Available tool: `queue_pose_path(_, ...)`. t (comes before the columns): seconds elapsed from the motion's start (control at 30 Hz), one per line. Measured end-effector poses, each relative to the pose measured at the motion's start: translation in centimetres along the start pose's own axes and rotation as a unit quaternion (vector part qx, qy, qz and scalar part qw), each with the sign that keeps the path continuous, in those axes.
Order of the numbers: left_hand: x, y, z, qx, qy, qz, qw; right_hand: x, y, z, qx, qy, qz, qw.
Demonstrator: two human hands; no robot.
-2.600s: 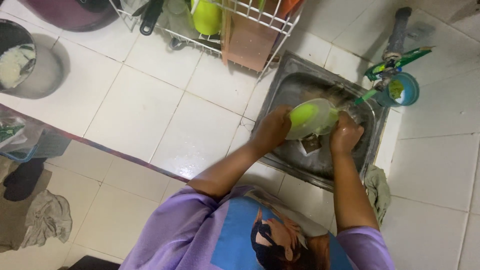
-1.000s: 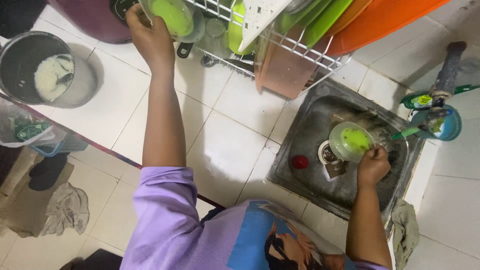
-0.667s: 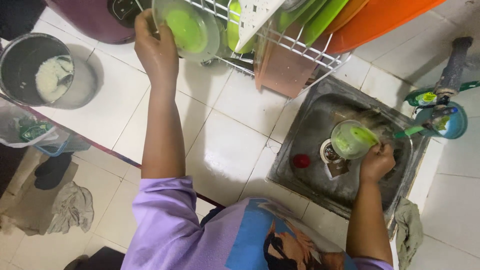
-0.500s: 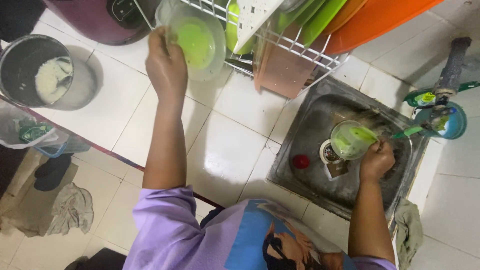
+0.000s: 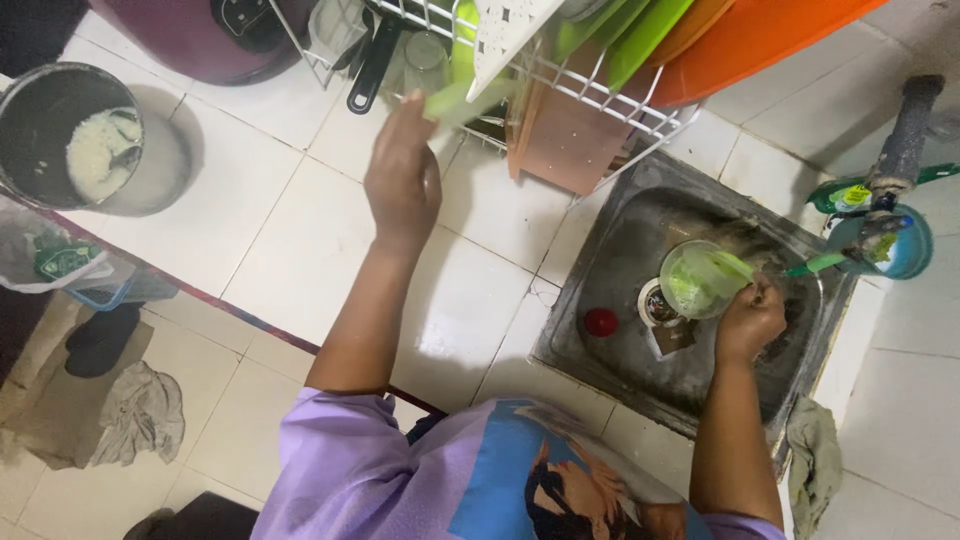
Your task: Washing plastic containers and lids in a kitchen sink using a sponge.
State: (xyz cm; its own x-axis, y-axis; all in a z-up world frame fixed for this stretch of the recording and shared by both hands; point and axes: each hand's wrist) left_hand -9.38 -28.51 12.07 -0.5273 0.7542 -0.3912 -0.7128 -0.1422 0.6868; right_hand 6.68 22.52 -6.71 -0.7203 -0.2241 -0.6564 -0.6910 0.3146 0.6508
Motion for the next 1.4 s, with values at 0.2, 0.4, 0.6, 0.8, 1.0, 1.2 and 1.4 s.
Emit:
queue_pose_path(0.2, 2.0, -1.0, -2.5, 0.05, -0.006, -0.016, 0.999, -0.4, 0.2, -0.5, 0.053, -0.003, -0.017, 0.998)
queue_pose_path(0.4, 1.7, 2.0, -6.2, 0.105, 0.094, 0.024, 0.99, -0.2, -0.7, 1.2, 0.031, -0.02, -0.005, 0.999)
queue_pose_path(0.6, 2.2, 3.8, -9.2, 0.151, 0.12, 0.003, 0.981, 0.8, -1.3, 1.1, 0.039, -0.012, 0.008, 0.999)
queue_pose_path(0.8, 2.9, 4.4, -9.2, 0.117, 0.151, -0.083, 0.978, 0.0, -1.0, 0.0, 0.032, 0.016, 0.0, 0.999)
queue_pose_path(1.0, 3.3, 3.3, -9.2, 0.097, 0.2, -0.144, 0.964, 0.4, -1.2, 1.4, 0.012, -0.014, -0.001, 1.0)
queue_pose_path(1.2, 1.6, 2.9, -6.1, 0.116, 0.238, -0.098, 0.959, 1.2, -0.9, 1.1, -0.043, -0.01, 0.021, 0.999)
queue_pose_path(1.4, -0.5, -1.1, 1.0, 0.112, 0.025, -0.137, 0.984, 2.6, -1.0, 3.2, -0.01, -0.042, 0.063, 0.997)
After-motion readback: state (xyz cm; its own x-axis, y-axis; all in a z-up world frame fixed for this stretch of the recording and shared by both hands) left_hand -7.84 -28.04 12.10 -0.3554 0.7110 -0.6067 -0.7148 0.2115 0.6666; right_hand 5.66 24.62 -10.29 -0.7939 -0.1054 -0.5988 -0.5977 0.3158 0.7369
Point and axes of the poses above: each hand's wrist, its own y-axis towards the middle knuckle, its own x-axis out of the palm, z = x × y, and after that the axes turned 12 degrees about -x, right-handed
